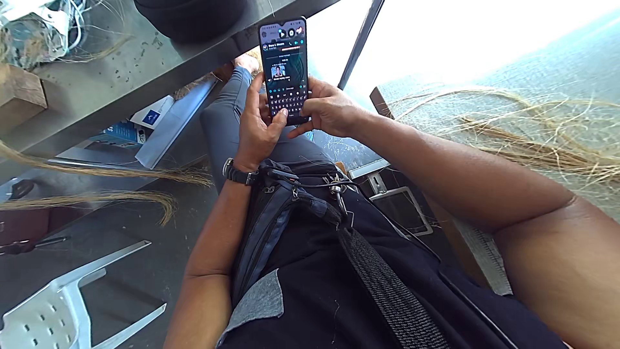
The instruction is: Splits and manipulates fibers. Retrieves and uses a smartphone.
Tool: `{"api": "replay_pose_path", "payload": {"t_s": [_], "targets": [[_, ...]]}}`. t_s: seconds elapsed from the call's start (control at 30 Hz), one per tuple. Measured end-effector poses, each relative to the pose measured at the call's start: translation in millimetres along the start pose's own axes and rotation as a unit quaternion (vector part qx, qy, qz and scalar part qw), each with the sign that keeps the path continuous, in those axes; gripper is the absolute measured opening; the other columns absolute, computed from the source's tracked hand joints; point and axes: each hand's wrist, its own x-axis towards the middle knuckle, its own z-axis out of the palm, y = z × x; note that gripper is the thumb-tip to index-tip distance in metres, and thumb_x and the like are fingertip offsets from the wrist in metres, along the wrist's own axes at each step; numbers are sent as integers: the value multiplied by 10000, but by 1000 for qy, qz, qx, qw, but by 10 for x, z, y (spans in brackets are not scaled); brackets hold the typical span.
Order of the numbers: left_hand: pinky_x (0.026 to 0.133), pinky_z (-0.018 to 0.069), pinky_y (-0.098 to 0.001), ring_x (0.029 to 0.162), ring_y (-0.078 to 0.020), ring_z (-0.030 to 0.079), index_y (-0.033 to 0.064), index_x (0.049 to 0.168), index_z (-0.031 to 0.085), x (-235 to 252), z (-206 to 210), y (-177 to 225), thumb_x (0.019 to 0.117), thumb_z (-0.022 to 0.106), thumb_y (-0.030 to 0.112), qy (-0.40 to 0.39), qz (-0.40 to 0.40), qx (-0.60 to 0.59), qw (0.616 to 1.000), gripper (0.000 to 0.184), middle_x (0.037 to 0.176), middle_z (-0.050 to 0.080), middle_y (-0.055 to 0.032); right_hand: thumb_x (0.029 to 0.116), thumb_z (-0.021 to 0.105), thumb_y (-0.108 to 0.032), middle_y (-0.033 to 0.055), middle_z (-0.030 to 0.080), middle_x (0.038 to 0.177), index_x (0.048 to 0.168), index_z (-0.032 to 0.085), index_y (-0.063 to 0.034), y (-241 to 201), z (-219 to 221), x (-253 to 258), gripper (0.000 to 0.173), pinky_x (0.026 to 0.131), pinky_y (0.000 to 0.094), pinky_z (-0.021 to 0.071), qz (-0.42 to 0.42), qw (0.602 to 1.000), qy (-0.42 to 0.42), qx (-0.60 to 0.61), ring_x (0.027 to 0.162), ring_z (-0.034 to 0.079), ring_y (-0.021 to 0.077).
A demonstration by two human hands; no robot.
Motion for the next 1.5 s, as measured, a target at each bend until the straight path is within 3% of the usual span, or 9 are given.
{"api": "replay_pose_path", "payload": {"t_s": [0.37, 0.67, 1.17, 1.5], "targets": [[916, 623, -418, 1092, -257, 706, -31, 1579, 206, -8, -15, -14, 940, 549, -4, -5, 1, 17, 1000, 725, 1265, 656, -180, 932, 382, 100, 200, 622, 1292, 1419, 397, -69, -6, 12, -2, 516, 778, 614, 625, 3, 1000, 7, 2, 1108, 690, 382], [871, 638, -398, 1025, -246, 724, -26, 1570, 225, 6, 2, -5, 937, 630, 21, 6, -6, 17, 1000, 753, 1213, 668, -174, 938, 381, 109, 196, 621, 1286, 1412, 389, -71, 6, 5, -5, 508, 790, 608, 624, 2, 1000, 0, 6, 1107, 690, 374], [894, 628, -400, 1056, -233, 718, -31, 1567, 230, -4, -21, 3, 952, 558, 24, 5, -2, 27, 1000, 700, 1238, 672, -164, 947, 349, 108, 199, 611, 1308, 1422, 384, -72, 10, 9, -8, 509, 812, 617, 618, -2, 1000, -10, 13, 1131, 679, 380], [883, 633, -401, 1037, -243, 722, -48, 1563, 220, -6, -13, -8, 949, 584, 14, 5, 5, 17, 1000, 716, 1229, 669, -174, 939, 355, 99, 200, 617, 1302, 1433, 387, -66, 10, 8, -4, 522, 803, 624, 619, -3, 1000, -6, 7, 1125, 682, 385]]}}
